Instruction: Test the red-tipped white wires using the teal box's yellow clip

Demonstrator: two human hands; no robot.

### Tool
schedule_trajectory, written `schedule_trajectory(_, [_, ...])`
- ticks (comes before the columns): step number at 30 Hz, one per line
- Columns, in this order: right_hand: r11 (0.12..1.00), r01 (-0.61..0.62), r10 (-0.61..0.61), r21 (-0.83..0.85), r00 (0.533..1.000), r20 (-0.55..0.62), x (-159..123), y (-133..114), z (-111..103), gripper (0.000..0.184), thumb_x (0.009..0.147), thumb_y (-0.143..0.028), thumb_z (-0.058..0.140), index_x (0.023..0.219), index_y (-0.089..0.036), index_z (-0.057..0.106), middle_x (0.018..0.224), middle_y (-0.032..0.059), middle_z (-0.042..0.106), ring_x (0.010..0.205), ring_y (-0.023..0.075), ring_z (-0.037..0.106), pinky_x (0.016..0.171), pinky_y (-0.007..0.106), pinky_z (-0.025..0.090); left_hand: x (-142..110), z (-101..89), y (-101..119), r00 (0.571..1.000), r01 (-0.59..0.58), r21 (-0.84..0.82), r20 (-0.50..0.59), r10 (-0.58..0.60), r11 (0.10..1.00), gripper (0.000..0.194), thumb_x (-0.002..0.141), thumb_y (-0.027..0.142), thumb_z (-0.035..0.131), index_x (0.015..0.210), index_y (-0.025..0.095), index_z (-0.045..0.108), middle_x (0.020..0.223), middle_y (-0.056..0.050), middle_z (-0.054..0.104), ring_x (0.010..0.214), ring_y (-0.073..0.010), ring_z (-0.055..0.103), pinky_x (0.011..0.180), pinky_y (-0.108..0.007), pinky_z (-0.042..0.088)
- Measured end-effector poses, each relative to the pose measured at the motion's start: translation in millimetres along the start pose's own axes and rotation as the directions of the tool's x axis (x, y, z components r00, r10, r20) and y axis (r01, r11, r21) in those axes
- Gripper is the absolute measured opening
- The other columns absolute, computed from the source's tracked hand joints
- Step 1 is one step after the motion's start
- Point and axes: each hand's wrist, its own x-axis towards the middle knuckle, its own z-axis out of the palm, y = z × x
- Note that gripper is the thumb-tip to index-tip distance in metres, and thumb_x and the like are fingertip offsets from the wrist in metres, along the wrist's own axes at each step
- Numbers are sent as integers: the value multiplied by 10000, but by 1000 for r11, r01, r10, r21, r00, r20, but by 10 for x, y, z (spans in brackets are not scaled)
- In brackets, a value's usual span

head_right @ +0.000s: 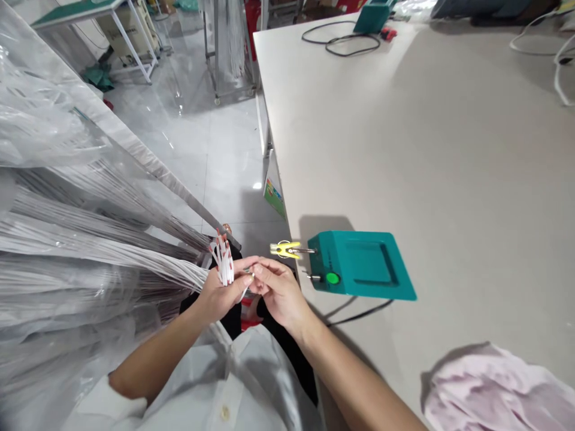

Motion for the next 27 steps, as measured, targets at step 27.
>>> schedule_trajectory(27, [776,-66,223,-627,959,175,20,551,83,238,737,-395,595,766,-161,565,644,19,629,598,142,613,571,278,507,297,-188,40,984,131,-421,-58,-170,898,312,689,407,672,657,117,561,525,30,499,376,-24,390,363,-167,265])
